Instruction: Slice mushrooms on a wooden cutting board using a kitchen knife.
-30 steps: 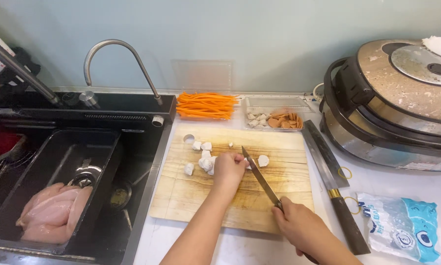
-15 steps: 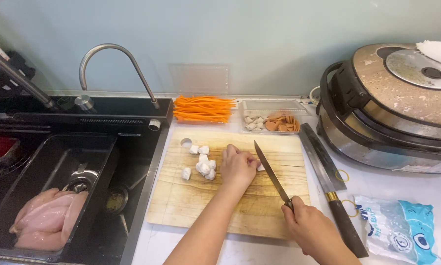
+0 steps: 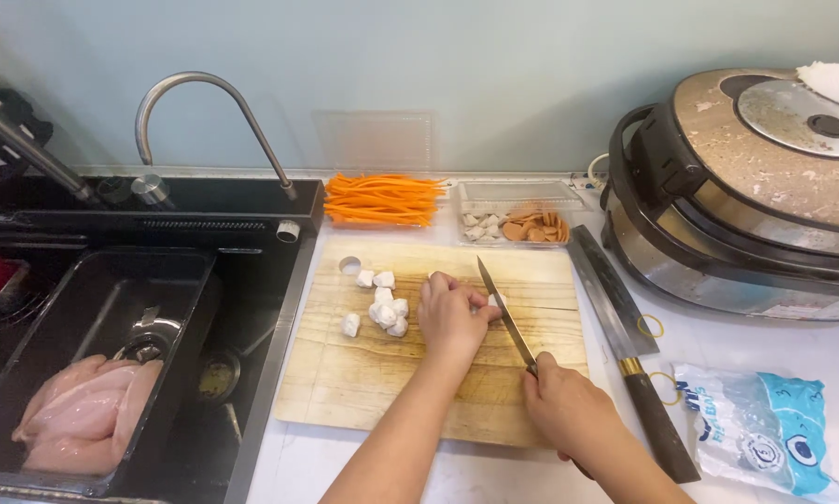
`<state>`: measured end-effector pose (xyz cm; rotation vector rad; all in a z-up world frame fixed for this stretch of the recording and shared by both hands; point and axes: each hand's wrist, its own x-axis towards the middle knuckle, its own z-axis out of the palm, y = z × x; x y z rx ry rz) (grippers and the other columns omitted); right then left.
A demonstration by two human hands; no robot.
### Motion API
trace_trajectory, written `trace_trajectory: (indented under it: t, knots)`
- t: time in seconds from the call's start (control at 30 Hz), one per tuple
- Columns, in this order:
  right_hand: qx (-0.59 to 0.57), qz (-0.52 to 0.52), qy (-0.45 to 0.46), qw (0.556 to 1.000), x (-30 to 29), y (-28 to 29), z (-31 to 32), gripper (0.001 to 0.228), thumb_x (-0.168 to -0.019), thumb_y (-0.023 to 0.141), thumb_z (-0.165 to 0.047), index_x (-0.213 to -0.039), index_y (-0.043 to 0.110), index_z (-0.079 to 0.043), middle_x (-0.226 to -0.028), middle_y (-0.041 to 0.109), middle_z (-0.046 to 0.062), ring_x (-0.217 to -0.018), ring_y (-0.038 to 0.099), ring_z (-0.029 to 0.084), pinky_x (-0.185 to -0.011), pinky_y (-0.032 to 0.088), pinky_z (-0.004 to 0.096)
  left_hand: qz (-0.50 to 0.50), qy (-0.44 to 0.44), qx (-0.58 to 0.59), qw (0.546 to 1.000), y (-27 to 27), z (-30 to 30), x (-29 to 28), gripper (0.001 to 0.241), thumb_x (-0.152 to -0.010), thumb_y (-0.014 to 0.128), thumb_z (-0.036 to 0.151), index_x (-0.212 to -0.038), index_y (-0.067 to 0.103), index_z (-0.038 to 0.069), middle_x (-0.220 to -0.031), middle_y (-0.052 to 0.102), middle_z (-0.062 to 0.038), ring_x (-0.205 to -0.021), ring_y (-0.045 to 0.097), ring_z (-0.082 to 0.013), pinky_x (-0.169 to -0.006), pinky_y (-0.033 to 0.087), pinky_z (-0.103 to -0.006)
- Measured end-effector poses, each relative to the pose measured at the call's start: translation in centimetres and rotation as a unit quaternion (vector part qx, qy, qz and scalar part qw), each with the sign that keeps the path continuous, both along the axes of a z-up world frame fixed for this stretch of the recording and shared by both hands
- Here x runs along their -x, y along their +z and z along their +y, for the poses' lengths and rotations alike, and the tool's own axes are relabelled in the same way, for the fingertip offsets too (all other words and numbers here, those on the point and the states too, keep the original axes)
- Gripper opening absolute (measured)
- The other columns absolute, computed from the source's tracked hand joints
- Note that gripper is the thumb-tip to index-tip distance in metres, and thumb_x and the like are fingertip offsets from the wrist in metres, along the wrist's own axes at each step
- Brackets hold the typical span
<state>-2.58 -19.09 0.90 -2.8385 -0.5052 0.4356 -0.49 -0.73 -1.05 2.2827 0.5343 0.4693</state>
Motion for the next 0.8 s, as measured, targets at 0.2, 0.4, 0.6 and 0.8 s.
trace_trajectory:
  t: [0.2, 0.4, 0.6, 0.8]
  knots:
    - [0.002, 0.195, -0.073, 0.978, 2.3, 4.8, -2.6, 0.033, -0.103, 0.044, -0.036, -0.099, 0.054, -0.005, -0.07, 0.073, 0.017, -0.042, 0.067, 0.028, -0.052, 0.06, 0.046, -0.002, 0.013, -0.005, 1.0, -0.2, 0.1, 0.0, 0.024, -0.074, 0.087, 0.032, -0.082, 0.076, 0.013, -0.11, 0.057, -0.004, -0.115, 0.051, -0.0259, -0.097, 0.045, -0.0401]
    - [-0.138, 0.228, -0.17, 0.949, 2.0, 8.8, -3.0, 0.039, -0.103, 0.055, -0.04, -0.089, 0.06, -0.004, -0.055, 0.055, 0.015, -0.033, 0.054, 0.027, -0.038, 0.044, 0.044, 0.042, -0.031, -0.033, 0.998, 0.0, -0.5, -1.1, 0.034, -0.092, 0.074, 0.032, -0.118, 0.068, 0.01, -0.116, 0.053, -0.01, -0.115, 0.048, -0.0293, -0.095, 0.044, -0.0448]
    - [-0.185, 0.2, -0.155, 0.95, -1.5, 6.9, -3.0, 0.039, -0.099, 0.055, -0.035, -0.086, 0.056, 0.001, -0.051, 0.058, 0.014, -0.03, 0.057, 0.027, -0.036, 0.046, 0.041, 0.092, -0.144, -0.05, 0.984, 2.3, -2.4, -0.9, 0.028, -0.084, 0.074, 0.018, -0.111, 0.075, 0.015, -0.123, 0.053, -0.011, -0.122, 0.047, -0.0316, -0.098, 0.044, -0.0458]
    - [-0.195, 0.155, -0.141, 0.958, -3.7, 0.1, -6.0, 0.04, -0.098, 0.057, -0.038, -0.083, 0.062, -0.001, -0.05, 0.062, 0.013, -0.036, 0.059, 0.023, -0.039, 0.048, 0.039, 0.003, -0.138, 0.035, 0.99, -4.4, -0.7, -4.8, 0.019, -0.078, 0.073, 0.002, -0.092, 0.082, 0.01, -0.111, 0.065, -0.015, -0.105, 0.062, -0.033, -0.094, 0.052, -0.0413]
